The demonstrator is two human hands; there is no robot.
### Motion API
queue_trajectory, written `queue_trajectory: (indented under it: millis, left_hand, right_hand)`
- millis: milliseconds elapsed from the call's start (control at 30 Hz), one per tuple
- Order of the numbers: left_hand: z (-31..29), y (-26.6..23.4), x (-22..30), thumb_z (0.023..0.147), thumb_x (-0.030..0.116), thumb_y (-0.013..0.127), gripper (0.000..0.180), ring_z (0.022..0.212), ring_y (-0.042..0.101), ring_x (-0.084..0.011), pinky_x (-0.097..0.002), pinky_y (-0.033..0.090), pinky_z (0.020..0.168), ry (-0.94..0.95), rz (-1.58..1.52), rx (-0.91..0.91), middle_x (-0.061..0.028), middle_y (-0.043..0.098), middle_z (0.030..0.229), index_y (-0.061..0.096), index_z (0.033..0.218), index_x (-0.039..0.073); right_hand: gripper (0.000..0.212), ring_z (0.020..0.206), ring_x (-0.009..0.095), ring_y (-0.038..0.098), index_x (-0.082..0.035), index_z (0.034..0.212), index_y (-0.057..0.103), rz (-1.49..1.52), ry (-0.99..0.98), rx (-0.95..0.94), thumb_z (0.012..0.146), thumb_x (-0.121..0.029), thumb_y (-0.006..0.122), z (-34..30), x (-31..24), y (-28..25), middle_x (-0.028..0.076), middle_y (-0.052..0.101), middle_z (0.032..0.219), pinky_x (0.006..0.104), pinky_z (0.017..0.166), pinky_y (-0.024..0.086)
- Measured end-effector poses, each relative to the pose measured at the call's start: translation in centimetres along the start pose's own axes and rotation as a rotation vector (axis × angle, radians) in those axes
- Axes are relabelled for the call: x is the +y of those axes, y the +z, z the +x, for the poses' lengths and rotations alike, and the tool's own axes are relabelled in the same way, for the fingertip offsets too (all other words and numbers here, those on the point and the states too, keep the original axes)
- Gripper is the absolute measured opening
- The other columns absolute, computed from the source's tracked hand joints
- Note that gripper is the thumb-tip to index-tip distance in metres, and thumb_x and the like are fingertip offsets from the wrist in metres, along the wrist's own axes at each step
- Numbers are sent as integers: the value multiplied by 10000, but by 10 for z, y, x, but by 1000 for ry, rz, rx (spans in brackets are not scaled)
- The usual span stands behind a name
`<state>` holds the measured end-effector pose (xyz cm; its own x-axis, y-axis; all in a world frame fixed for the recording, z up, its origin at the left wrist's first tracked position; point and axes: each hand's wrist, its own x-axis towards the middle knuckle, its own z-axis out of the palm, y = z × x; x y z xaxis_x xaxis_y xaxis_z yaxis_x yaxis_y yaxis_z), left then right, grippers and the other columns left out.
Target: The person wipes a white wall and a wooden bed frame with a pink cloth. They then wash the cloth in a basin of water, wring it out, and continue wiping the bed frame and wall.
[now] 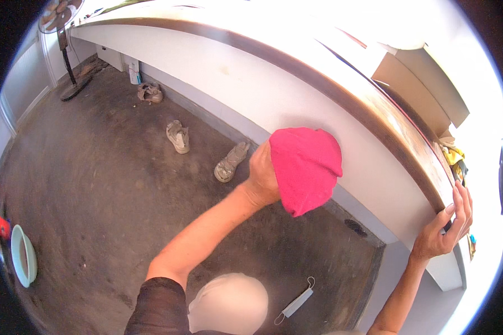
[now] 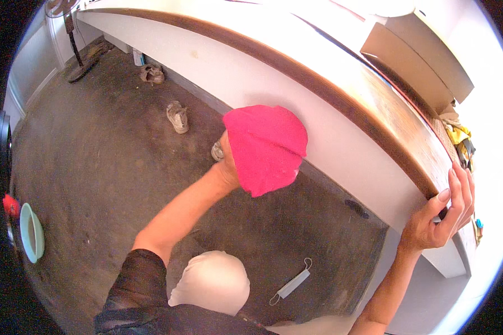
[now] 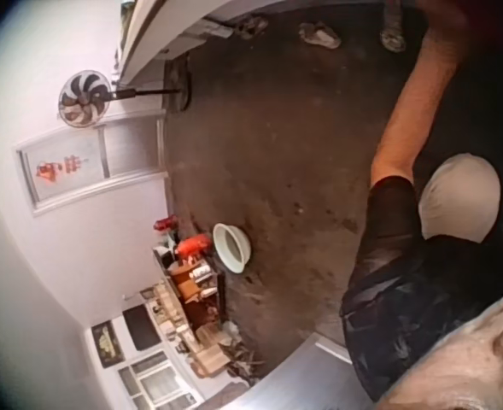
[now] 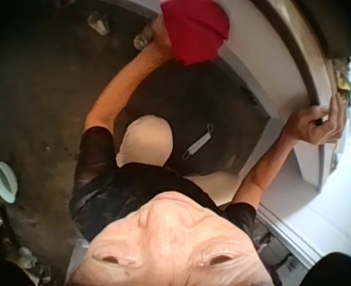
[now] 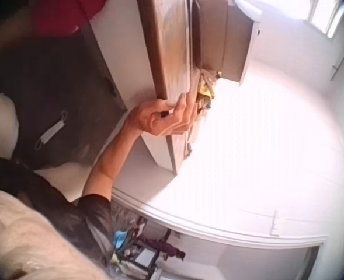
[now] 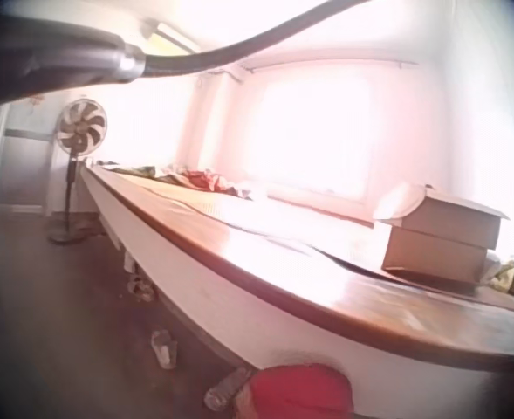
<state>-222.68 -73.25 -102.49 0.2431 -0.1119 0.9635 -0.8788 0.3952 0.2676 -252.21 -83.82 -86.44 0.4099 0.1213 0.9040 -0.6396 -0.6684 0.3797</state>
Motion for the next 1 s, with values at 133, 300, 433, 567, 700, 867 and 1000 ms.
queue_trajectory:
  millis: [133, 300, 433, 567, 700, 867, 1000]
  left_hand:
    - [21, -32, -34, 822, 194, 736, 344, 942, 666, -235, -366, 541, 811, -232, -154, 117, -112, 682, 1043, 631, 1107, 33]
    - [69, -100, -72, 882, 166, 692, 214, 899, 595, -174, -338, 470, 800, -343, 282, 477, -62, 660, 995, 642, 1022, 13]
    - [85, -99, -52, 857, 152, 726, 207, 871, 595, -140, -306, 471, 793, -530, 113, 460, -41, 658, 951, 654, 982, 4]
    - [72, -87, -30, 808, 73, 751, 190, 887, 603, -135, -306, 477, 816, -329, 180, 236, -35, 660, 949, 665, 967, 12]
    - [85, -99, -40, 804, 71, 742, 186, 863, 603, -138, -308, 482, 801, -248, 213, 208, -35, 660, 912, 667, 963, 10]
    - [104, -123, -50, 809, 157, 736, 206, 793, 643, -183, -333, 492, 740, -471, 287, 272, -98, 689, 844, 682, 928, -2]
    - [91, -114, -39, 815, 171, 742, 227, 821, 642, -190, -332, 495, 771, -300, 331, 149, -83, 683, 864, 674, 954, 5]
  right_hand:
    - [279, 1201, 328, 547, -7, 1151, 613, -2, -28, -5, 934, 23, 442, 1, 7, -6, 125, 654, 1190, 451, 1051, 363]
    - [282, 1212, 331, 541, -4, 1165, 603, 0, -28, -6, 938, 20, 437, 1, 1, -2, 130, 649, 1201, 457, 1057, 360]
    - [281, 1217, 334, 537, -3, 1168, 600, 19, -49, -9, 945, 19, 431, -2, 5, -1, 131, 645, 1208, 457, 1062, 361]
    - [281, 1222, 338, 533, 4, 1170, 597, 5, -36, -25, 950, 27, 424, -3, 6, -3, 139, 643, 1208, 458, 1064, 367]
    - [277, 1224, 339, 530, 12, 1171, 594, 20, -49, -34, 954, 32, 422, -4, 8, -4, 148, 641, 1207, 459, 1068, 368]
    - [277, 1227, 342, 528, 13, 1174, 592, 44, -39, -32, 957, 32, 421, -2, 5, -4, 149, 639, 1209, 460, 1073, 367]
    - [277, 1228, 350, 526, 15, 1178, 590, 43, -39, -22, 960, 30, 420, -4, 8, -3, 158, 634, 1212, 461, 1071, 372]
